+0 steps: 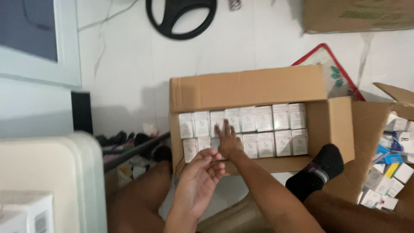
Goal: The person repeatedly picks small white boxes from a large cardboard carton, opens each box to reveal a syringe and needle, then closes the box and places it on a nearby table. This process is repeated for multiple boxes throughout the clip.
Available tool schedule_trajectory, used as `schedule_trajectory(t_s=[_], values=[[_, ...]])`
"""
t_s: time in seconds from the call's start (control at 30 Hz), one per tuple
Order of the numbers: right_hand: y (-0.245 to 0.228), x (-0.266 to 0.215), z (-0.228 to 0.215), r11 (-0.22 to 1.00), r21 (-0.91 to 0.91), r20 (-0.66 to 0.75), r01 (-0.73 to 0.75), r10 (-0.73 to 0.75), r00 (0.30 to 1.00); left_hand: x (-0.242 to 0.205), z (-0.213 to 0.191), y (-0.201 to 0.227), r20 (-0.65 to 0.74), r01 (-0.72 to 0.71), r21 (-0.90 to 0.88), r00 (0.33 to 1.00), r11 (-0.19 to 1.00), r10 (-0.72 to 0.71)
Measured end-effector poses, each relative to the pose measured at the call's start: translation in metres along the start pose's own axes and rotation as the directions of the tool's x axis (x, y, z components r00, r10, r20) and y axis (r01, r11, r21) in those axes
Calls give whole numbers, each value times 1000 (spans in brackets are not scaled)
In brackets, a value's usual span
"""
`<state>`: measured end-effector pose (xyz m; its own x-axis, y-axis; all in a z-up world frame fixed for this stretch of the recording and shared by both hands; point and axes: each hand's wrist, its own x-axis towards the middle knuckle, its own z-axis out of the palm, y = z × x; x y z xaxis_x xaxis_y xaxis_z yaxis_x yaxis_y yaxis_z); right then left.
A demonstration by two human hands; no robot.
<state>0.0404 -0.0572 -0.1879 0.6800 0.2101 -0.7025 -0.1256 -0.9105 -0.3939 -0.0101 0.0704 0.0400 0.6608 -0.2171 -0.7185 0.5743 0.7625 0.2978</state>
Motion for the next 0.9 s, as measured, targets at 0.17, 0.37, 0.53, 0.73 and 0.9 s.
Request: schedule_trajectory(t_s=[0.17,0.37,0.53,0.73,0.9], values=[[6,6,-4,998,-65,-9,20,-20,1000,20,-6,-1,42,62,-19,997,998,-61],[14,21,-9,991,-71,24,114,-113,993,40,-30,-14,-23,174,34,985,984,-173],[13,24,-31,997,75,61,25,-30,998,43,-39,-23,-94,180,70,980,981,-173],[24,28,-37,987,160,71,24,-35,997,40,-36,-24,-37,146,76,989,986,-144],[25,29,-12,998,-50,105,32,-27,994,37,-38,-22,-74,167,55,984,984,-162]])
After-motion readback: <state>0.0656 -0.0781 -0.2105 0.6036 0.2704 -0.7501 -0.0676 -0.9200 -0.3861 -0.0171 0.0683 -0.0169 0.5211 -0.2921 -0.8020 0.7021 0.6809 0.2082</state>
